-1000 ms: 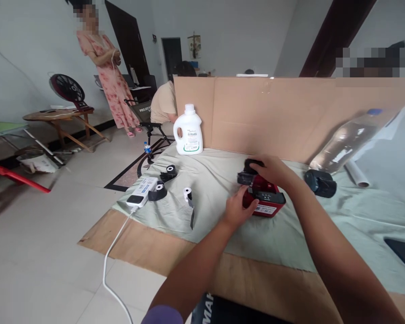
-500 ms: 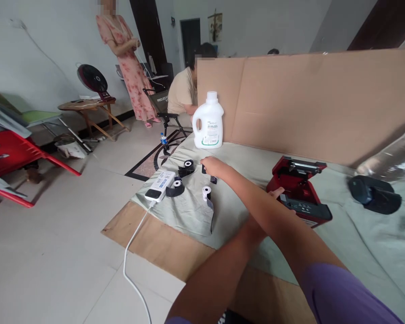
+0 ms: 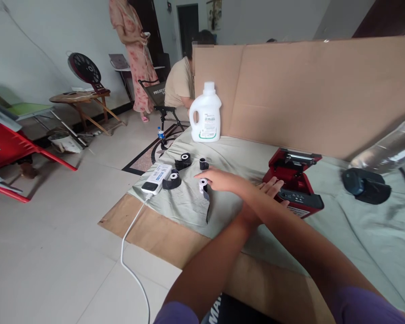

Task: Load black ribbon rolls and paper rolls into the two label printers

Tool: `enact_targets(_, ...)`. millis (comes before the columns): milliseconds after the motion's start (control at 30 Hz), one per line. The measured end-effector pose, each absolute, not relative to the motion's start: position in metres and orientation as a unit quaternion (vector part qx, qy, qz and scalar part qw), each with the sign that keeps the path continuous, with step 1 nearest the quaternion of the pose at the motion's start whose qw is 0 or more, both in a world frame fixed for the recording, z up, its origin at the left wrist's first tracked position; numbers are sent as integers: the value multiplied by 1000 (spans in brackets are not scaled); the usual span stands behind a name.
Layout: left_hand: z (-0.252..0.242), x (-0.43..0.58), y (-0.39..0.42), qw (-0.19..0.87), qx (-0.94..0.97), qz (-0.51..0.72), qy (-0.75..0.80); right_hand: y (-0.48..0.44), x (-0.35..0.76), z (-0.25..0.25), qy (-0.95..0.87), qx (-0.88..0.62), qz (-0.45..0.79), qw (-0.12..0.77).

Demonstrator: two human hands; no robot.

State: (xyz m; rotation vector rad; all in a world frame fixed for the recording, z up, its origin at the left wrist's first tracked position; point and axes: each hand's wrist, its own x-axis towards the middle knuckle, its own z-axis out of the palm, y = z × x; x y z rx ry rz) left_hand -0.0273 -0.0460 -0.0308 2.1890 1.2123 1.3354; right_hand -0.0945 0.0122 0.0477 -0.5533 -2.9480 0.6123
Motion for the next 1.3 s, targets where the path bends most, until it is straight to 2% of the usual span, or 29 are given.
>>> enact_targets(167, -24, -29, -53, 121, 771, 429, 455, -4, -94, 3, -905, -235, 329, 135)
enact_targets(400, -21, -27, -59, 90, 759, 444, 467, -9, -103, -13, -916, -171, 311, 188)
enact_targets(500, -23, -27, -56, 91, 761, 443, 466, -16, -90, 0, -921, -145, 295, 209)
enact_targets(633, -29, -30, -52, 103, 767, 444, 453, -27, -39, 41, -889, -158, 342, 262)
enact_targets(867, -27, -32, -57, 108, 746, 427, 499, 6, 130, 114, -753, -322, 397, 413)
enact_targets(967, -25, -31, -57, 98, 736, 433, 511, 29, 182, 119, -742, -382, 403, 376)
enact_targets(1067, -27, -30, -55, 96, 744, 444, 490, 41, 198, 111, -791, -399, 377, 270)
enact_targets(1200, -26, -30, -56, 93, 738, 450, 495, 41, 184, 100, -855, -445, 230, 133)
enact_targets(1300, -23, -29, -57, 77, 739, 456, 490, 37, 173, 98, -863, -469, 155, 101)
